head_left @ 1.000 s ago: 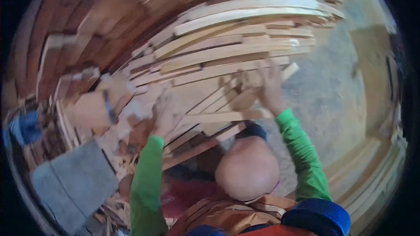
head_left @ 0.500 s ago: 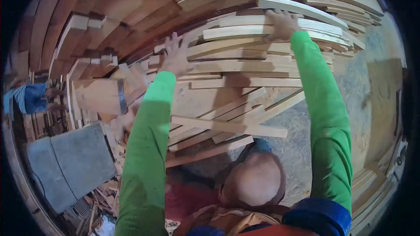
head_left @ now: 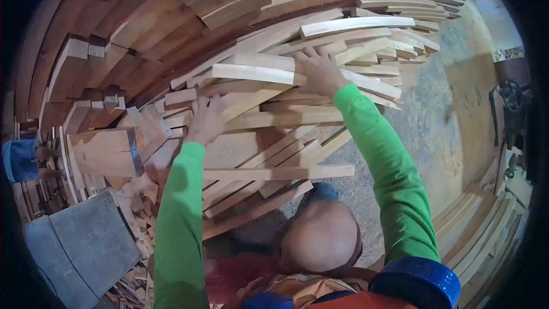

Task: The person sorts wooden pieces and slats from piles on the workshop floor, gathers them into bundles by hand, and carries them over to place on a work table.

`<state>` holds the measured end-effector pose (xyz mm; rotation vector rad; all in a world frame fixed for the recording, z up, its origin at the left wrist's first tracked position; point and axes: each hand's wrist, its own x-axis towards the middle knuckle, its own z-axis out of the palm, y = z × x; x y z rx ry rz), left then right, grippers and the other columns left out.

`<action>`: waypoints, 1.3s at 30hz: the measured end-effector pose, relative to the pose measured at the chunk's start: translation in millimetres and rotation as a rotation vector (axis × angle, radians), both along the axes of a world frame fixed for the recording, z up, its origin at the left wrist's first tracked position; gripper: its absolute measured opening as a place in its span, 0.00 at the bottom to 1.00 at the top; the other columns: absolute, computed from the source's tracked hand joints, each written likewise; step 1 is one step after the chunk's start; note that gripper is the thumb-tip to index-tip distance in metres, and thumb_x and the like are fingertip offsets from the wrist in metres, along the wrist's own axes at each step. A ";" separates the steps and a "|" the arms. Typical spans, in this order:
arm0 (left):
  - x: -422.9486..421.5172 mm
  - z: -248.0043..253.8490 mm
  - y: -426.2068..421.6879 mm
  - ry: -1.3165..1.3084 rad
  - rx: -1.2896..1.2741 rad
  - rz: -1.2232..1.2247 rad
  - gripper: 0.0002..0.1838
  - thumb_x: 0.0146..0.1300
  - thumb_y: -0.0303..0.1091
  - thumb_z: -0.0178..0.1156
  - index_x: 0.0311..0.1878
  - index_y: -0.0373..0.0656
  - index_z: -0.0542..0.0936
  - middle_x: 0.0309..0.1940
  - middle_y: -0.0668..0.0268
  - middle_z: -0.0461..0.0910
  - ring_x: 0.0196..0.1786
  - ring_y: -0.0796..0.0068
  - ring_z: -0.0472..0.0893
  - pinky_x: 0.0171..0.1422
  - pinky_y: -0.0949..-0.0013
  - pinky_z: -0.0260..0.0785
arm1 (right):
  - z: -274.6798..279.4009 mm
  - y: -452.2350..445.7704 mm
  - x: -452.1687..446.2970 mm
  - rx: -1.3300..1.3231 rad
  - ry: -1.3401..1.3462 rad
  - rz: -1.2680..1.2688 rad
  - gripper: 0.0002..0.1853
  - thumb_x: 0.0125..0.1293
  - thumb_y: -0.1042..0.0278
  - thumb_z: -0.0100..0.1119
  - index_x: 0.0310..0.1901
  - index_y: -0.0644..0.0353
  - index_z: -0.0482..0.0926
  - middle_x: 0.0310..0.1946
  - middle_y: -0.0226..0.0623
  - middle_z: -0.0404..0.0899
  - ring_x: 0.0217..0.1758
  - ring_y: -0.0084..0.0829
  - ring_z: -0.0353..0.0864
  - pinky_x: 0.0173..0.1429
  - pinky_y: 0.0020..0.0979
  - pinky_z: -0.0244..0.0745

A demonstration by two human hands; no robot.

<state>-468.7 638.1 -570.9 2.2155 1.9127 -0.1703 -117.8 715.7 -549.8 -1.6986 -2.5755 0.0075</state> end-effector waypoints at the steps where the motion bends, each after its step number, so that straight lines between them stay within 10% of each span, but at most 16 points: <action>1: -2.6 -5.6 -17.0 -0.050 -0.060 0.044 0.38 0.51 0.40 0.71 0.66 0.43 0.70 0.60 0.47 0.68 0.59 0.41 0.70 0.63 0.45 0.67 | -5.6 -8.1 -5.2 0.005 0.011 0.026 0.41 0.46 0.53 0.76 0.65 0.41 0.70 0.56 0.36 0.71 0.55 0.49 0.72 0.60 0.53 0.70; 8: -62.9 -36.7 -119.7 -0.137 0.072 0.008 0.38 0.48 0.42 0.69 0.65 0.46 0.71 0.57 0.51 0.69 0.56 0.44 0.68 0.64 0.46 0.60 | -15.1 -97.4 -71.1 0.287 0.027 0.362 0.22 0.57 0.62 0.63 0.55 0.42 0.72 0.54 0.38 0.71 0.52 0.46 0.73 0.54 0.49 0.69; 17: -75.6 81.4 -117.6 -0.183 0.008 0.297 0.43 0.49 0.51 0.67 0.70 0.47 0.69 0.59 0.53 0.69 0.58 0.46 0.69 0.71 0.46 0.57 | 95.0 -107.8 -107.3 0.041 0.059 0.317 0.20 0.60 0.59 0.62 0.54 0.41 0.70 0.44 0.29 0.75 0.41 0.38 0.78 0.52 0.41 0.70; 23: -108.9 53.7 -53.1 -0.268 0.364 0.028 0.47 0.47 0.51 0.72 0.70 0.42 0.68 0.62 0.52 0.68 0.62 0.48 0.68 0.73 0.46 0.56 | 124.0 -89.6 -115.3 0.345 0.018 0.441 0.21 0.59 0.58 0.62 0.55 0.40 0.70 0.44 0.29 0.75 0.42 0.37 0.77 0.52 0.42 0.70; 30: -162.8 96.0 39.5 0.048 0.535 -0.279 0.38 0.55 0.38 0.68 0.70 0.37 0.69 0.62 0.48 0.72 0.62 0.49 0.70 0.72 0.50 0.57 | 57.3 -0.9 -161.6 0.579 0.051 0.306 0.29 0.62 0.56 0.63 0.66 0.33 0.68 0.65 0.41 0.68 0.68 0.52 0.67 0.65 0.54 0.64; 34: -175.5 144.0 -2.4 -0.157 0.413 -0.071 0.38 0.56 0.37 0.67 0.71 0.37 0.68 0.65 0.46 0.71 0.63 0.47 0.70 0.71 0.50 0.60 | -16.0 36.1 -149.6 0.393 0.062 0.119 0.45 0.60 0.34 0.61 0.78 0.35 0.57 0.79 0.51 0.50 0.82 0.62 0.46 0.77 0.66 0.48; 39: -70.9 93.3 -141.2 -0.150 -0.072 -0.021 0.41 0.55 0.37 0.67 0.73 0.38 0.66 0.70 0.46 0.68 0.71 0.44 0.66 0.72 0.51 0.61 | -58.0 47.2 -160.5 0.481 0.415 0.151 0.37 0.61 0.53 0.62 0.73 0.41 0.66 0.74 0.53 0.59 0.76 0.63 0.55 0.71 0.62 0.58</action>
